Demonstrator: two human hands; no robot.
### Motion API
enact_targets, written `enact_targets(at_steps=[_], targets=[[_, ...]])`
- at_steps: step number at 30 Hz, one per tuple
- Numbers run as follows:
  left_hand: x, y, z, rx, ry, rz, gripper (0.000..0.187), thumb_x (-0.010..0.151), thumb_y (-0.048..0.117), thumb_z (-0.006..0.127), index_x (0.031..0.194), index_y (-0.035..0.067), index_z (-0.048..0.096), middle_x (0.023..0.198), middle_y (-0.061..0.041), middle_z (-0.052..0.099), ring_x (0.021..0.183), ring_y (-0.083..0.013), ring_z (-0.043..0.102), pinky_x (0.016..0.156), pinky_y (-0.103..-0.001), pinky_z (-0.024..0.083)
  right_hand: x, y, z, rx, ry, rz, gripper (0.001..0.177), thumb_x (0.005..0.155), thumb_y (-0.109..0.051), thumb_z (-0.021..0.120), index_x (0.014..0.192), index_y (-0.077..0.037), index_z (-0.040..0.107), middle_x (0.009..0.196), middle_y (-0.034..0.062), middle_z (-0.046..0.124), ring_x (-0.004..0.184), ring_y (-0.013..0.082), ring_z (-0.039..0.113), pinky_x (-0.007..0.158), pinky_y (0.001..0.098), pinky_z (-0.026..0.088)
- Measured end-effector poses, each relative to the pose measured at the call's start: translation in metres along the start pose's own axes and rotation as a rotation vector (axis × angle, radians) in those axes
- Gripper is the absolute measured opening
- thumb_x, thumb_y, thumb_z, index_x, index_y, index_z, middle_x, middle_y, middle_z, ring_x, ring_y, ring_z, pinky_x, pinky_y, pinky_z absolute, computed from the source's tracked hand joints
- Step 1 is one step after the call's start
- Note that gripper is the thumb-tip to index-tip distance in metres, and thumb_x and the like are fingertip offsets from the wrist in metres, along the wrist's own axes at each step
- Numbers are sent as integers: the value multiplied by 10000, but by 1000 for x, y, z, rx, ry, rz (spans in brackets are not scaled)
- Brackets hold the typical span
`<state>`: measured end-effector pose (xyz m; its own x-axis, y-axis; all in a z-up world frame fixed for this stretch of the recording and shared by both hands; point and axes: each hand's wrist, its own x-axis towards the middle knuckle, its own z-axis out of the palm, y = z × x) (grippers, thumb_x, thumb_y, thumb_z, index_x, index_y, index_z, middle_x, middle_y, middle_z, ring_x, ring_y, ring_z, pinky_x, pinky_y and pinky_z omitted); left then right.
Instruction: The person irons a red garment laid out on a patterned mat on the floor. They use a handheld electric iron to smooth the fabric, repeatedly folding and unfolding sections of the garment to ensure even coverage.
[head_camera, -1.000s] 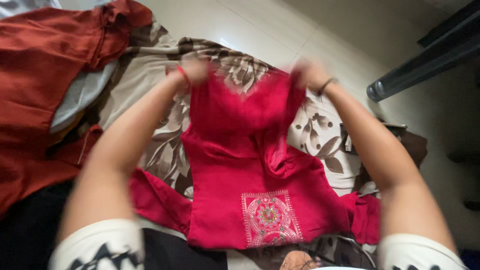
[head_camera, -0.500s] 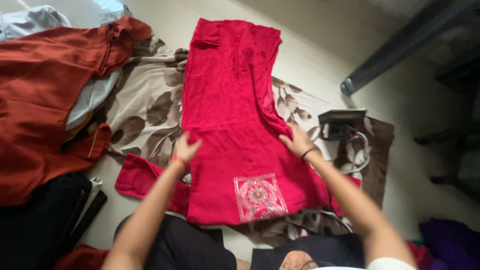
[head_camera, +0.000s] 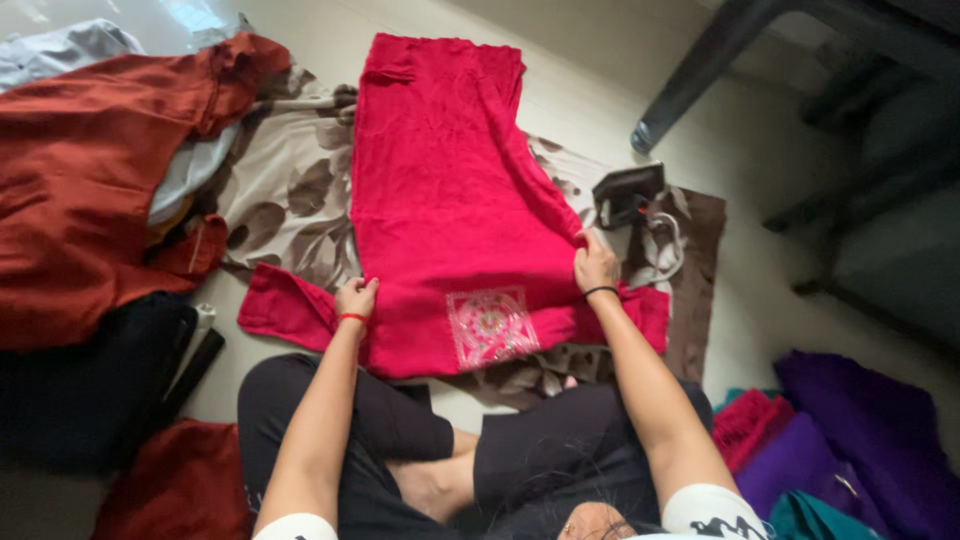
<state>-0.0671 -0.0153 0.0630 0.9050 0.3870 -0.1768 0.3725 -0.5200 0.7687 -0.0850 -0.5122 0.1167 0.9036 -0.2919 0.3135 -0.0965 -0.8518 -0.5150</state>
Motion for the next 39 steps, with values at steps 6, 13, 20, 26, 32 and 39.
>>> enact_targets(at_steps=[6,13,20,26,32,39], targets=[[-32,-2,-12,86,-82,-38,429,818,425,802,1095,98,769,984,-117,775,921,-254,736,850,-406,564,-34,0,-13,-154,-366,216,306,849,-299,635,1148,-292,697,1149,163,722,1086,390,671,929,504,539],[-42,0,-15,-153,-263,-86,565,795,424,818,1235,95,687,1088,-94,752,972,-239,706,826,-396,559,-27,3,-20,-24,-391,293,502,915,-498,714,1329,-246,587,1158,228,706,1094,411,670,928,503,542],[-63,-10,-10,-268,-317,69,810,702,344,867,1390,47,558,1223,-125,732,1097,-268,710,930,-381,570,-25,17,-31,210,-526,-41,520,857,-329,772,1328,-197,596,1225,115,718,1101,284,680,930,405,544],[-80,10,-23,478,-341,19,1066,769,459,862,1587,92,286,1307,-286,630,1226,-423,628,1034,-471,511,-27,25,-32,-113,-785,68,324,852,-318,752,1162,-222,749,1168,101,773,1109,252,731,979,372,564],[-120,34,-34,622,59,403,864,787,408,817,1524,152,445,1319,-185,636,1136,-380,633,890,-502,540,-17,26,-30,-287,-653,165,323,899,-505,704,1133,-294,769,1230,84,701,1165,304,646,995,458,508],[-128,63,4,414,-114,943,504,916,394,701,1343,138,622,1403,-125,602,1309,-332,564,1078,-494,452,3,31,-4,72,-146,216,230,921,-365,680,1040,-198,784,1141,147,726,1067,368,674,920,472,543]])
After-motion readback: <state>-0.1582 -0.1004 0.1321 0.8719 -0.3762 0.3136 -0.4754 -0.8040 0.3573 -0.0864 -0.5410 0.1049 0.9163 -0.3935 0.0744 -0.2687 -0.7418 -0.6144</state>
